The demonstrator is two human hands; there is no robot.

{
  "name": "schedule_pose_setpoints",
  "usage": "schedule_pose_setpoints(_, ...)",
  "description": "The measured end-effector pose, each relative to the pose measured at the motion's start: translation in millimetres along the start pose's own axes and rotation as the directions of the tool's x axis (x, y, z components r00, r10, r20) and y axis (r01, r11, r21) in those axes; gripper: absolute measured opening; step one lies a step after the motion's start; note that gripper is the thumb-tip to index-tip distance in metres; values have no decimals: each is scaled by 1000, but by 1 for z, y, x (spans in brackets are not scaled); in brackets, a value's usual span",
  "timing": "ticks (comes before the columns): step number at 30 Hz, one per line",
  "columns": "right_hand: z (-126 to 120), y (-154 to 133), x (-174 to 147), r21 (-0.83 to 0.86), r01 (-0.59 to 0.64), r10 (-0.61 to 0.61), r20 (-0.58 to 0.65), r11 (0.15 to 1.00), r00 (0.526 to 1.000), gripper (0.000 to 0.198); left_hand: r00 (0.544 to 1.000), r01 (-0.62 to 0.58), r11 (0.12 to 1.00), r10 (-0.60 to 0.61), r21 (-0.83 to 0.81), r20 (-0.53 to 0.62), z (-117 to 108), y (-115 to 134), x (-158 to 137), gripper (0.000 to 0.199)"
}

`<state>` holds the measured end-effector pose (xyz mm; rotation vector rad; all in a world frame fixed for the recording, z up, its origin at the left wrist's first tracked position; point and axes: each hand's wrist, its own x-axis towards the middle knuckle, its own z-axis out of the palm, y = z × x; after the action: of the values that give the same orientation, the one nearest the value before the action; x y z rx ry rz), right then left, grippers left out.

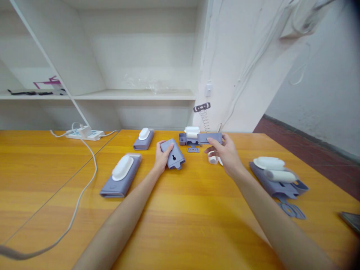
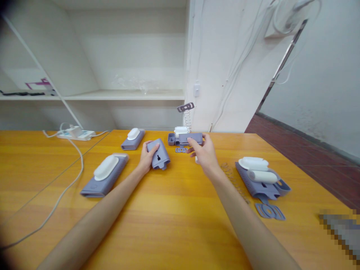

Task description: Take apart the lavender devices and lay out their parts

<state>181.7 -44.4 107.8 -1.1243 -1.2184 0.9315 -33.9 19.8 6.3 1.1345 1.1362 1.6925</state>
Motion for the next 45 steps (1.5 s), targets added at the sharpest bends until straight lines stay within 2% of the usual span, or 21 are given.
schedule_pose_setpoints(3,1,14,3,64,44,-43,-23,997,999,49,997,-33,997,28,76,76,1,2,-2,45)
schedule_pose_setpoints(7,2,29,6,152,60,-50,-69,986,996,48,995,-32,993,21,110,94,3,1,-2,47)
schedule_pose_setpoints(10,4,38,5,110,20,-12,-77,994,997,49,996,-29,993,19,112,90,3,-3,-2,50)
schedule_pose_setpoints(17,15,61,-2,73,-37,37,-1,997,999,46,999,-26,984,33,177,-36,2,-10,3,50)
schedule_pose_setpoints(21,20,70,-6,55,-56,56,9,997,998,54,994,-39,985,56,167,-99,1,-12,4,48)
schedule_pose_setpoints(26,19,76,-6,169,-159,135,149,973,980,52,988,-60,971,91,232,-125,0,-12,3,47)
schedule_pose_setpoints(30,17,78,-6,230,-238,193,201,944,960,57,989,-61,955,98,289,-114,1,-11,3,45)
schedule_pose_setpoints(35,17,72,-9,136,-318,284,222,938,933,54,984,-91,957,129,275,-124,1,-12,4,40)
schedule_pose_setpoints(40,20,70,-10,80,-320,297,214,944,931,43,960,-166,940,223,297,-167,1,-6,2,26)
schedule_pose_setpoints(42,21,72,-10,96,-316,291,209,944,934,42,947,-242,918,294,315,-127,3,1,-4,22)
schedule_pose_setpoints(45,20,77,-9,99,-295,269,213,950,939,42,914,-394,855,404,336,45,9,16,-18,20)
